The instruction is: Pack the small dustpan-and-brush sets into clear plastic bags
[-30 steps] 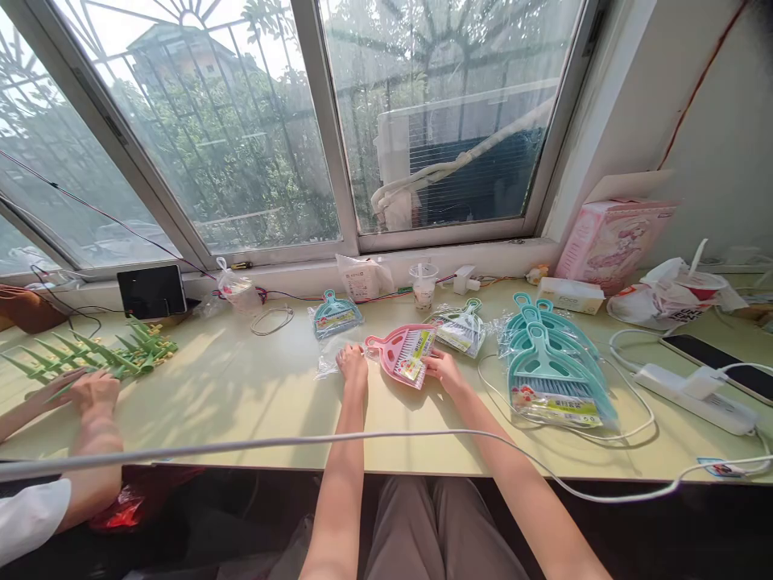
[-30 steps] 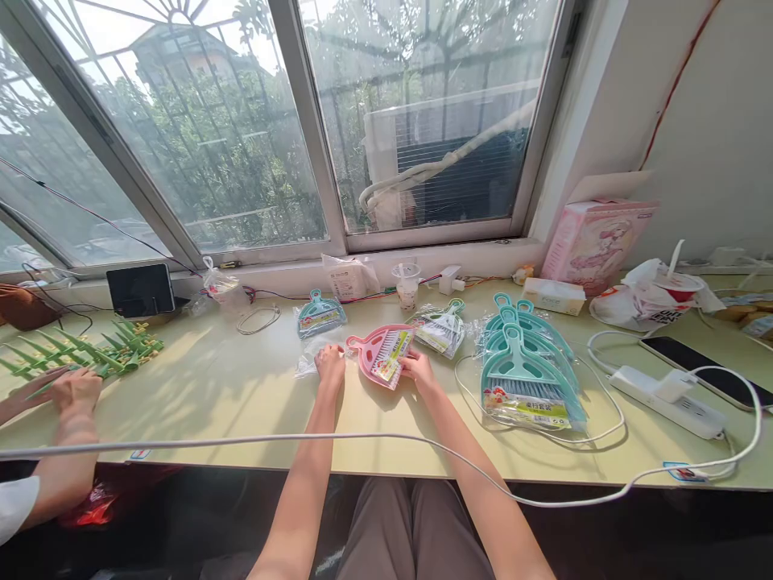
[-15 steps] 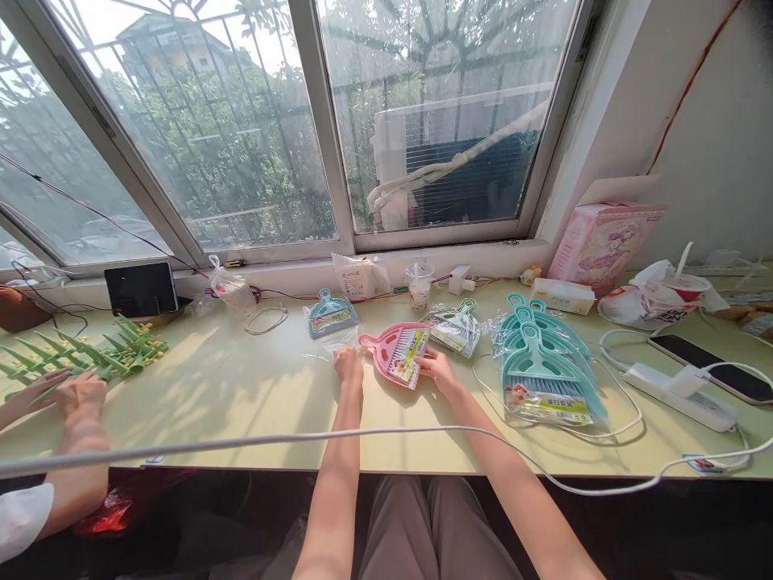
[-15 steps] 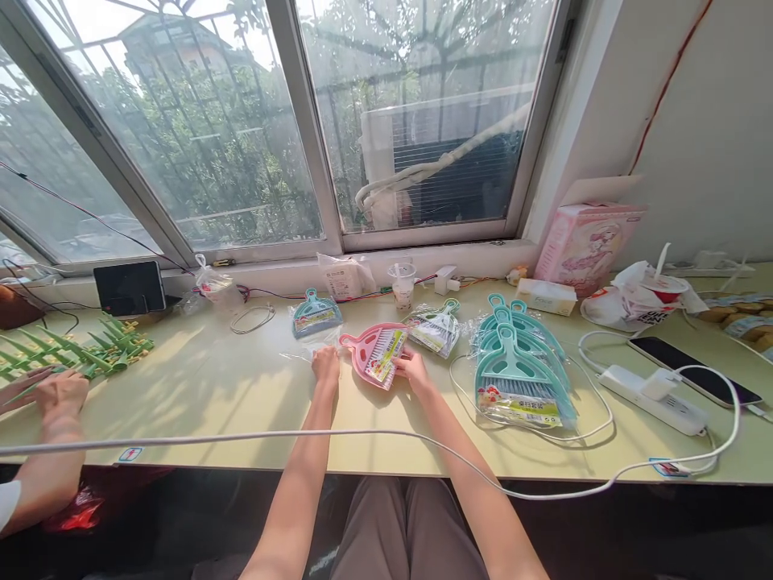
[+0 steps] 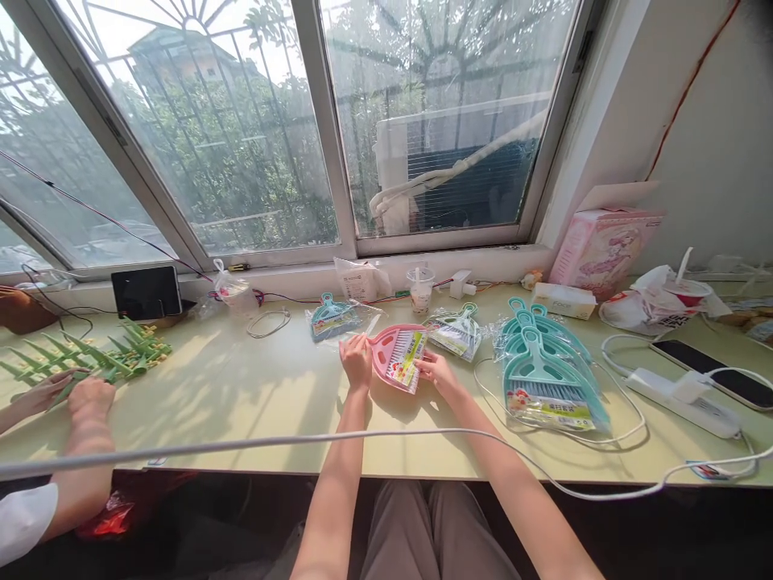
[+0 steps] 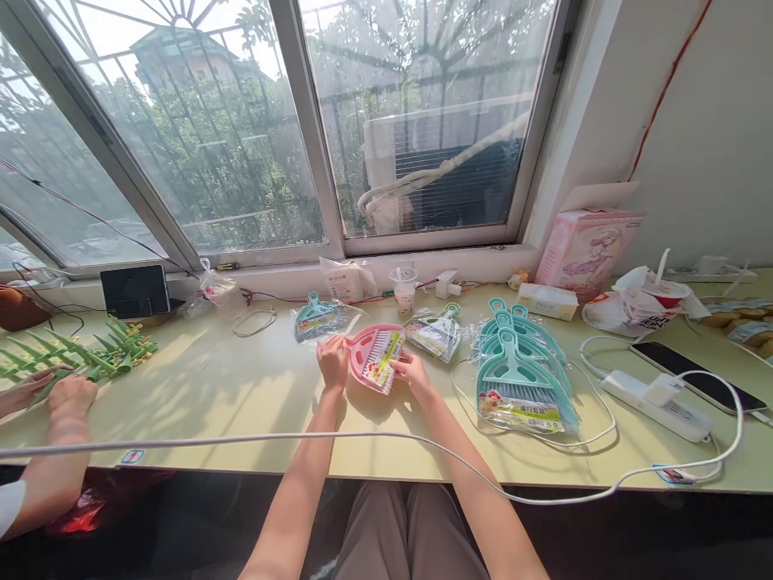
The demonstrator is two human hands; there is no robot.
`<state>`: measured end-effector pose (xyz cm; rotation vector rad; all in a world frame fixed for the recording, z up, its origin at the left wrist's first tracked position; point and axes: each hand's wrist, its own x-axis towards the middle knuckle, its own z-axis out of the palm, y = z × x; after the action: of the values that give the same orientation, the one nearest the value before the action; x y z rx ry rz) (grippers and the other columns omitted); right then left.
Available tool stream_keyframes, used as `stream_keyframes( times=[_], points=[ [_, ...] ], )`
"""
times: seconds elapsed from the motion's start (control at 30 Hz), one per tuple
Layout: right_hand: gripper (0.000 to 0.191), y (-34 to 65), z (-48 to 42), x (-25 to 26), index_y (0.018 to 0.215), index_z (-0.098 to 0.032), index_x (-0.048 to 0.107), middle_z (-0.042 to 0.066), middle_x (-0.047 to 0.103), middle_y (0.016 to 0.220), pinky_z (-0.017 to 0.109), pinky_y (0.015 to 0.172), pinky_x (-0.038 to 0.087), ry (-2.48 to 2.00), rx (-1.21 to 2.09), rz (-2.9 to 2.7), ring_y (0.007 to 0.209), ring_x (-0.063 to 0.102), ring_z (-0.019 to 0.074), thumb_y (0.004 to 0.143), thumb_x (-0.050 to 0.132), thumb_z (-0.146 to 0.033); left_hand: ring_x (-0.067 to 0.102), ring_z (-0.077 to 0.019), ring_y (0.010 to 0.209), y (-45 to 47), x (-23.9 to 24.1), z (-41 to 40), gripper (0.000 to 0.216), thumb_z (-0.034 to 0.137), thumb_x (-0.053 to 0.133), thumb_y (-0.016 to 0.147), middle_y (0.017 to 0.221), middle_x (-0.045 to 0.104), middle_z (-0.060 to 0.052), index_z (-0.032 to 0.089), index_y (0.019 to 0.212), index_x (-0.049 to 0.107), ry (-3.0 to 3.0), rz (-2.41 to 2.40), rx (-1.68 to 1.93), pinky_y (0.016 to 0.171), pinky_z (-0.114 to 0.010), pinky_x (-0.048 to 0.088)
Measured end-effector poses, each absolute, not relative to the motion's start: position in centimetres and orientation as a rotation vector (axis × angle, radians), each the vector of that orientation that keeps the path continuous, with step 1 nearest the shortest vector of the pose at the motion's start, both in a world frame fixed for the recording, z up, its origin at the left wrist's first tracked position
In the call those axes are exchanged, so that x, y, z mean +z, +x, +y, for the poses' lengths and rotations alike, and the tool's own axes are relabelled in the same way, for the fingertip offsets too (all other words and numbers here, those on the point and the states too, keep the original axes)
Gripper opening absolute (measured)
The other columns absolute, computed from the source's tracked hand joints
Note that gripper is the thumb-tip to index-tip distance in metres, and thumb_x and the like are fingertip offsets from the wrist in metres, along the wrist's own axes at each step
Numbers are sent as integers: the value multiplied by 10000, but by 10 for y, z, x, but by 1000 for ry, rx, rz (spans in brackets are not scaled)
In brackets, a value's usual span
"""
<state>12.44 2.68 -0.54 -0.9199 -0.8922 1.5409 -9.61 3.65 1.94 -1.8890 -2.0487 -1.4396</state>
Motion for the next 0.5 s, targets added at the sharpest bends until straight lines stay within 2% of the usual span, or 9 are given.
stream_keyframes(
  times=[0.2, 0.27, 0.3, 0.37, 0.4, 0.43, 0.5],
  points=[
    [601, 115, 22, -1, 990, -210, 793, 125, 850, 1114, 480, 858, 699, -847, 1435, -885, 1056, 810, 382, 493, 1019, -461, 651, -272, 1420, -70, 26, 22, 352, 156, 529, 1048, 1403, 778, -121, 225, 1272, 791, -2222, -1715, -1253, 1393, -517, 247],
    [625, 112, 22, 0, 988, -217, 780, 122, 849, 1096, 489, 884, 696, -846, 1401, -852, 1090, 802, 394, 483, 1019, -497, 528, -318, 1554, -64, 29, 17, 355, 199, 581, 1054, 1563, 670, -159, 220, 1374, 731, -2168, -1792, -1280, 1396, -559, 211],
    [627, 111, 22, 0, 987, -222, 771, 119, 848, 1087, 494, 898, 694, -842, 1387, -836, 1107, 799, 398, 486, 1017, -507, 418, -351, 1632, -63, 32, 15, 432, 228, 612, 1050, 1662, 568, -193, 198, 1478, 654, -2073, -1885, -1346, 1394, -588, 190],
    [620, 110, 23, -1, 977, -230, 750, 116, 844, 1056, 501, 914, 691, -836, 1369, -808, 1117, 798, 399, 492, 1016, -510, 202, -380, 1721, -63, 37, 13, 661, 281, 612, 1060, 1783, 363, -244, 145, 1672, 405, -1780, -2100, -1623, 1384, -611, 190],
    [614, 110, 23, -1, 973, -232, 740, 115, 841, 1036, 504, 919, 690, -835, 1365, -800, 1110, 800, 397, 497, 1015, -505, 168, -367, 1732, -64, 40, 13, 709, 313, 561, 1085, 1801, 319, -246, 136, 1719, 297, -1666, -2184, -1831, 1376, -596, 231],
    [609, 110, 24, -1, 970, -233, 733, 115, 838, 1015, 507, 919, 689, -835, 1369, -800, 1097, 803, 395, 501, 1016, -499, 200, -351, 1727, -66, 43, 14, 694, 352, 484, 1114, 1798, 330, -233, 142, 1734, 255, -1640, -2235, -2073, 1359, -573, 290],
    [606, 111, 24, -1, 963, -232, 724, 112, 831, 974, 514, 906, 689, -840, 1395, -820, 1057, 810, 393, 500, 1021, -487, 388, -347, 1656, -69, 47, 16, 638, 478, 366, 1136, 1719, 481, -199, 163, 1691, 383, -1879, -2219, -2569, 1301, -544, 412]
  ],
)
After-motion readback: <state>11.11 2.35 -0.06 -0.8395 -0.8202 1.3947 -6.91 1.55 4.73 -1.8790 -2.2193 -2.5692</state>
